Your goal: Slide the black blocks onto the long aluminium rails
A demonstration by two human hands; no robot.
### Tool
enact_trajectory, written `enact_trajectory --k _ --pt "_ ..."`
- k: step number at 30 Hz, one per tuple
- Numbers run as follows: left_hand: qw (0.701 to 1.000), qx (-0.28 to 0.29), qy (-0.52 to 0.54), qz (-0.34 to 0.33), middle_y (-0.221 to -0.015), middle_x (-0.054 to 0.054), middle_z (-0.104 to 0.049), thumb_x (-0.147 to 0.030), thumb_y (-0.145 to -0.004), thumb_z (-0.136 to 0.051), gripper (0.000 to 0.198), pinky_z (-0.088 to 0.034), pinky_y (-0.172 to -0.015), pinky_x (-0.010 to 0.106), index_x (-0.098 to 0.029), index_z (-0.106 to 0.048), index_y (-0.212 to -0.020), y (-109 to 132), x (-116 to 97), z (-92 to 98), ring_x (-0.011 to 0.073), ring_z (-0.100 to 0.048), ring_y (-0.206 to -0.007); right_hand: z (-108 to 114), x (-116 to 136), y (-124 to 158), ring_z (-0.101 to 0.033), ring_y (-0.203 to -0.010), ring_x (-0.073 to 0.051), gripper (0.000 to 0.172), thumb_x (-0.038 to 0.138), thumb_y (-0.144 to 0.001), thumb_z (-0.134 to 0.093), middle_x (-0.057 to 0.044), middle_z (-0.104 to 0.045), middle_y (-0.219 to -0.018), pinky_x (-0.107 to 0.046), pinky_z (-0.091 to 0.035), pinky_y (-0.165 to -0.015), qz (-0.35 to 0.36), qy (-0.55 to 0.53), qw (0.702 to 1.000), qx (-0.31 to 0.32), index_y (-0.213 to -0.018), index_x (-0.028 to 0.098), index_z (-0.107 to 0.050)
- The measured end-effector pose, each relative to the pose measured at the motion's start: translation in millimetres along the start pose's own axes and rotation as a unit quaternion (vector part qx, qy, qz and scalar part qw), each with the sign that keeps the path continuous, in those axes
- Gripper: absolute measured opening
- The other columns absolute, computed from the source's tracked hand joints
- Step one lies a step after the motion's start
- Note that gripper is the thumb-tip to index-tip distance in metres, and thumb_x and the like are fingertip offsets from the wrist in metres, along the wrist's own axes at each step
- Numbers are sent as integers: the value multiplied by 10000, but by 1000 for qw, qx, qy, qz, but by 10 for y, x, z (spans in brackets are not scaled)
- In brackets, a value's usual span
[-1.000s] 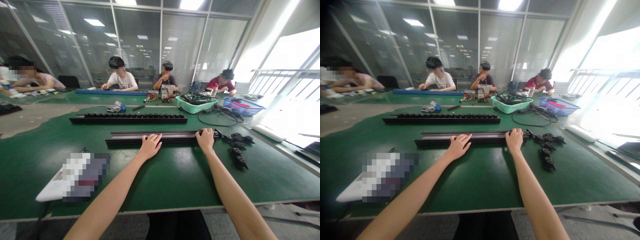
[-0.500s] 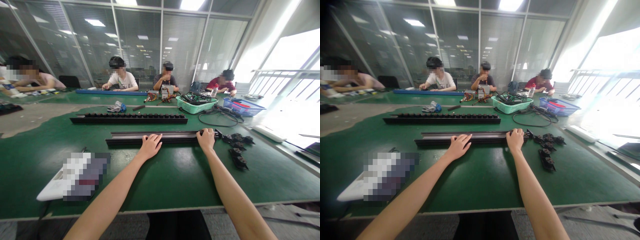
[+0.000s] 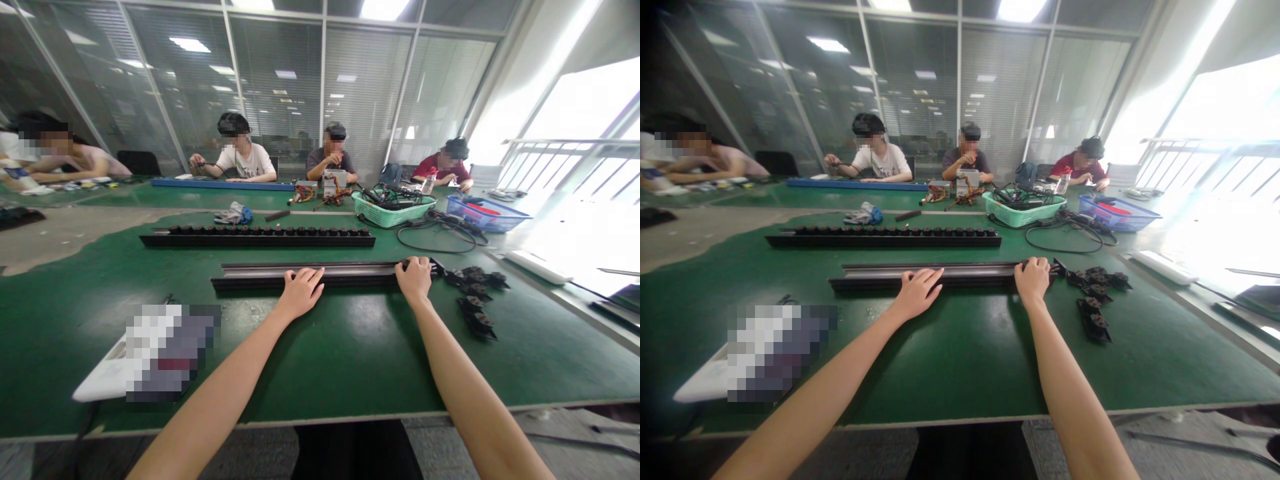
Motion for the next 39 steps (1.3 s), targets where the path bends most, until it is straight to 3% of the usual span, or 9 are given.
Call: enact_trajectory --k 39 --pt "1000 -1 3 -1 -1396 128 -656 -364 -1051 -374 483 -333 -996 497 -219 -507 -1492 2 14 -12 274 -536 -1306 40 -65 -25 -471 -1217 -365 358 275 -896 -489 -253 -526 -1271 -448 -420 -990 -28 5 1000 1 -1154 72 -632"
Point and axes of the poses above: each hand's wrist, its own y-axis away from the middle knuckle, its own z-axis out of the back of the hand, x = y × z, the point moved 3 cm from there along -y, towards the middle knuckle
